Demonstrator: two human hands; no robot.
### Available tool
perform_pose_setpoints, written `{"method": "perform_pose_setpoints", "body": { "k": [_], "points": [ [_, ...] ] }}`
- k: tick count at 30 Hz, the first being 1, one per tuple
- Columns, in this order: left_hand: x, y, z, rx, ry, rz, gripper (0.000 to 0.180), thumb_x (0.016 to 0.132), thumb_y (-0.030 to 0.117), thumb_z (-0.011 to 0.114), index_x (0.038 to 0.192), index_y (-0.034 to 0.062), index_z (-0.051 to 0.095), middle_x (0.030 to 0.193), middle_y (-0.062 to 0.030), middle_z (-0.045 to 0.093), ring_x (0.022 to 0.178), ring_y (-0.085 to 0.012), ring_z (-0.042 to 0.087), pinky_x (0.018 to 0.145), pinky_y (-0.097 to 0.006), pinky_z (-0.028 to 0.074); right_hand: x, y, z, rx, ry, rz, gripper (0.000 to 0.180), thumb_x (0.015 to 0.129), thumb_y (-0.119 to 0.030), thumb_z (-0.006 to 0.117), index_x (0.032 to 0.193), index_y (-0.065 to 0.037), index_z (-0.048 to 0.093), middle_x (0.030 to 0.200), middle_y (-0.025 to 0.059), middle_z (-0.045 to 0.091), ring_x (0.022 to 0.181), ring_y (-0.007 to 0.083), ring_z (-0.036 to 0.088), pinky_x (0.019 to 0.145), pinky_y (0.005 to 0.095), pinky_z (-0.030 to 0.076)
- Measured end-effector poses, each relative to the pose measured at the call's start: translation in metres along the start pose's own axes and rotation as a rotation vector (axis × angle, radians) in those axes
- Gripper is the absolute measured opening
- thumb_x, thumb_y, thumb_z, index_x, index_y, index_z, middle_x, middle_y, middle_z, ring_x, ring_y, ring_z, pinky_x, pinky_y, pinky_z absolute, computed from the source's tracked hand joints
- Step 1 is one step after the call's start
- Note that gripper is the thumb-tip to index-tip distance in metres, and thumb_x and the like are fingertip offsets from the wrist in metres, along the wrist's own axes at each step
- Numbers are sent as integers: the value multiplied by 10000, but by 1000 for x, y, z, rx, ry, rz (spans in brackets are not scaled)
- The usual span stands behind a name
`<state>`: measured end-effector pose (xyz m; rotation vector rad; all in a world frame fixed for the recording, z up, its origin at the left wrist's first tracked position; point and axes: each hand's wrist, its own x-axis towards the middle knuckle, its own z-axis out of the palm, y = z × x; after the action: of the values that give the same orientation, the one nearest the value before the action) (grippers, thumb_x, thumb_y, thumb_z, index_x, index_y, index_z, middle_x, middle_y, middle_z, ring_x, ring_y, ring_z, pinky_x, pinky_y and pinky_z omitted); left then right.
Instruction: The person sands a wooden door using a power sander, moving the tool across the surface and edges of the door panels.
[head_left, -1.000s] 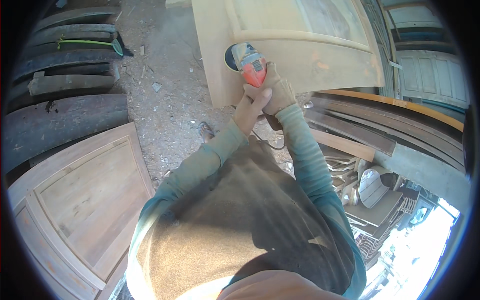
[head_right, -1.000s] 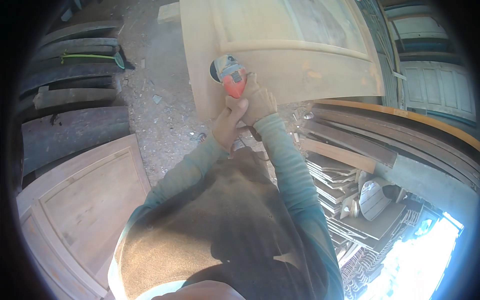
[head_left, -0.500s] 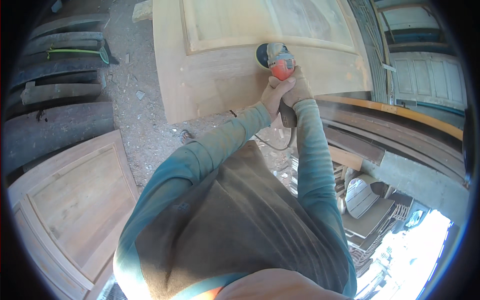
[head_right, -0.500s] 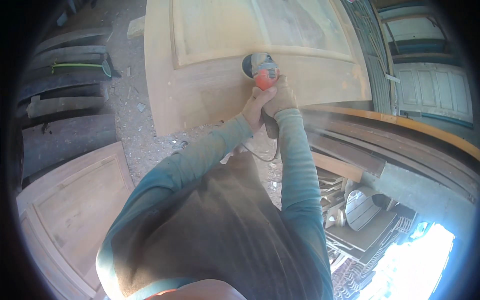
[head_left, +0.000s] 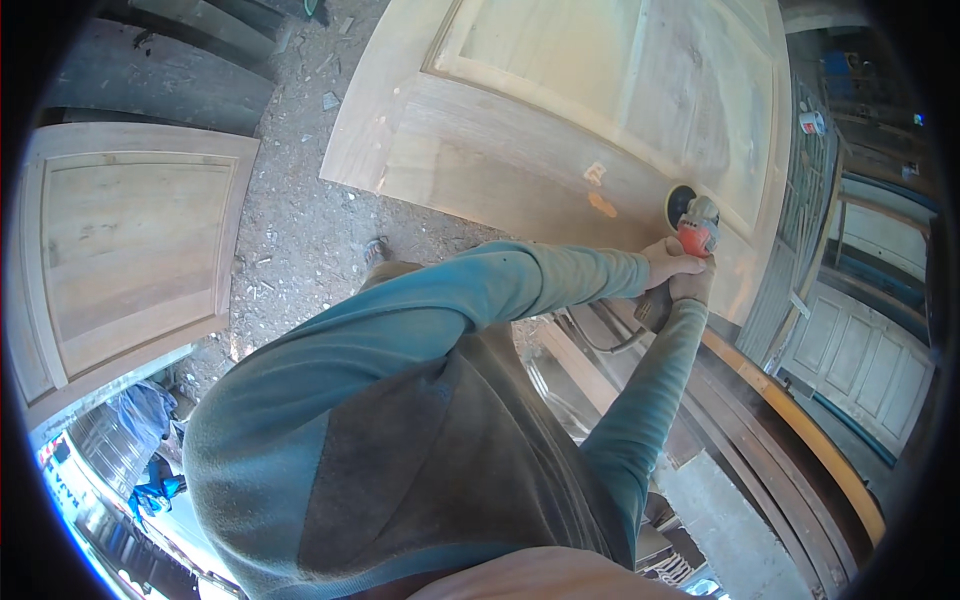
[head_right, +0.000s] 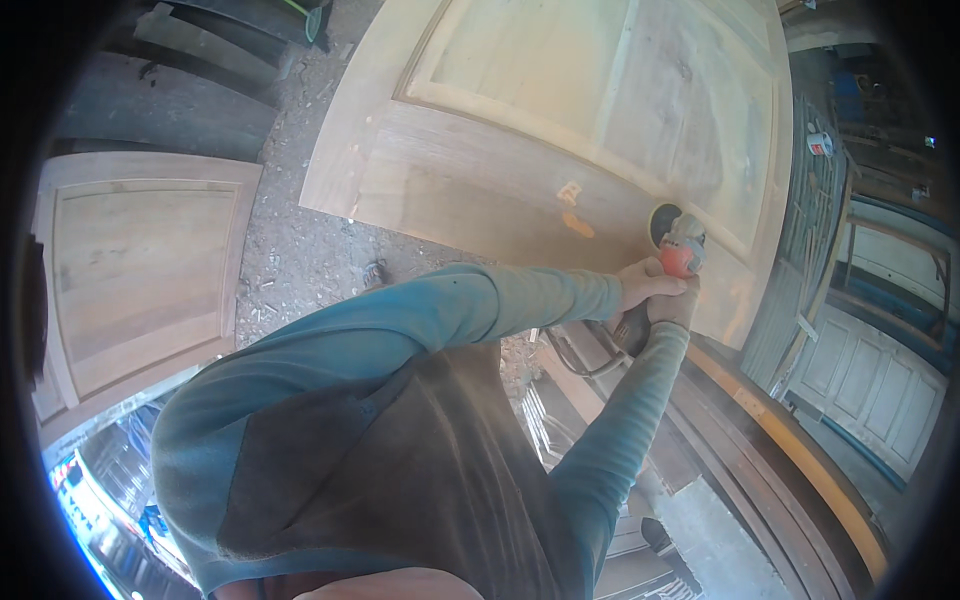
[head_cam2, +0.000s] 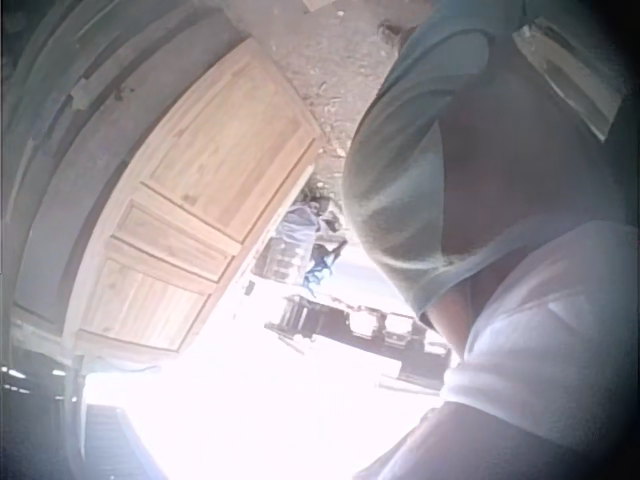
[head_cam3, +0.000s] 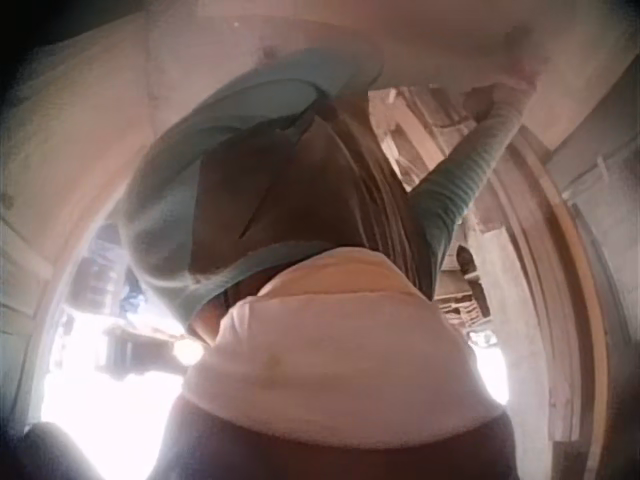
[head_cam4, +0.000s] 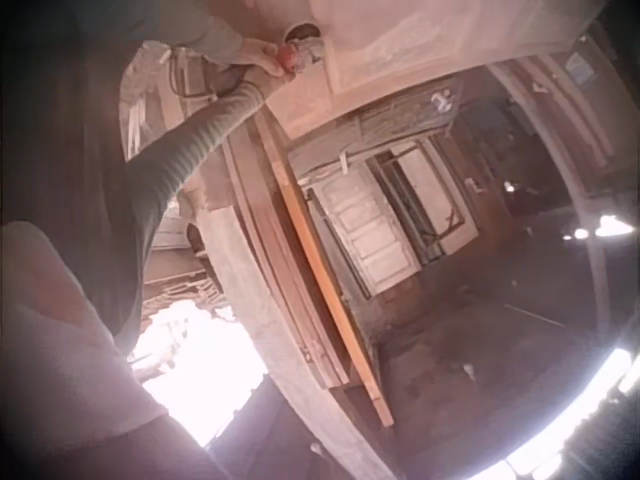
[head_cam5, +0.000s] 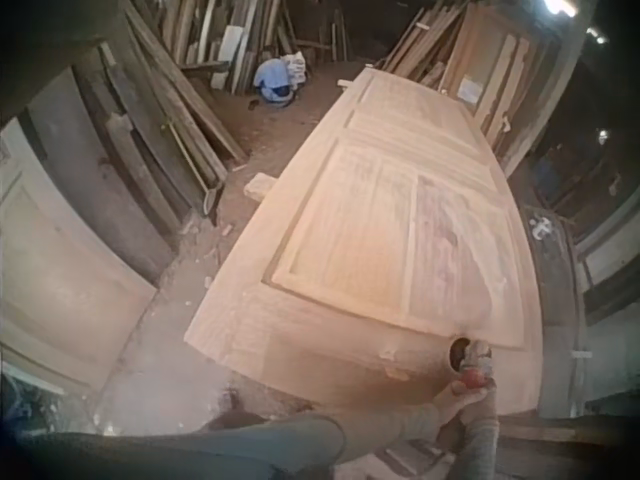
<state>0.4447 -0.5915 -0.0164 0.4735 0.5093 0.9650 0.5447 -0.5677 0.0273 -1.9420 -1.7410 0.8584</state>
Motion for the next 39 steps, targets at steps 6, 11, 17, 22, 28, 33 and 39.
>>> {"method": "perform_pose_setpoints", "body": {
  "k": [6, 11, 17, 22, 28, 33, 39],
  "points": [
    [-88, 69, -58, -249, 28, 101, 496, 890, 307, 750, 1271, 27, 600, 1157, -99, 672, 1085, -177, 642, 959, -335, 510, -24, -71, 74, -228, 29, -13, 763, 748, -521, 792, 1169, 56, 523, 1069, 264, 692, 1035, 449, 679, 882, 467, 538],
    [-181, 128, -102, -295, 81, 205, 516, 945, 264, 696, 1378, 47, 518, 1262, -85, 624, 1167, -178, 608, 1012, -349, 494, -65, -172, 140, -238, -104, -150, 859, 758, -546, 770, 1279, 66, 468, 1161, 301, 654, 1089, 442, 659, 911, 475, 531],
    [-262, 173, -146, -338, 280, 297, 505, 957, 264, 683, 1382, 63, 497, 1278, -81, 604, 1184, -179, 593, 1023, -369, 482, -97, -261, 209, -257, -200, -259, 807, 786, -520, 749, 1244, 82, 467, 1066, 301, 668, 1015, 470, 671, 872, 486, 538],
    [-249, 168, -148, -312, 256, 292, 514, 961, 275, 678, 1390, 80, 473, 1311, -66, 581, 1221, -176, 565, 1040, -384, 461, -93, -270, 191, -297, -279, -147, 876, 803, -488, 739, 1385, 88, 428, 1157, 288, 644, 1076, 443, 659, 900, 478, 535],
    [-156, 100, -89, -344, 47, 131, 478, 955, 271, 687, 1351, 67, 513, 1264, -61, 601, 1175, -175, 585, 1016, -361, 471, -70, -167, 109, -278, -102, -32, 831, 788, -512, 763, 1256, 91, 435, 1118, 317, 671, 1069, 457, 666, 900, 482, 545],
    [-86, 45, -36, -244, 22, 13, 467, 972, 260, 658, 1370, 76, 497, 1290, -59, 598, 1219, -179, 577, 1044, -366, 463, -41, -54, 58, -176, -34, 35, 826, 786, -500, 775, 1244, 93, 429, 1098, 321, 673, 1049, 465, 670, 875, 493, 549],
    [-112, 61, -41, -282, 14, 98, 536, 971, 309, 659, 1412, 64, 480, 1313, -65, 584, 1215, -164, 564, 1038, -359, 459, -55, -105, 61, -295, -103, -22, 766, 791, -491, 770, 1189, 80, 450, 1009, 296, 695, 964, 472, 687, 846, 483, 556]
  ]
}}
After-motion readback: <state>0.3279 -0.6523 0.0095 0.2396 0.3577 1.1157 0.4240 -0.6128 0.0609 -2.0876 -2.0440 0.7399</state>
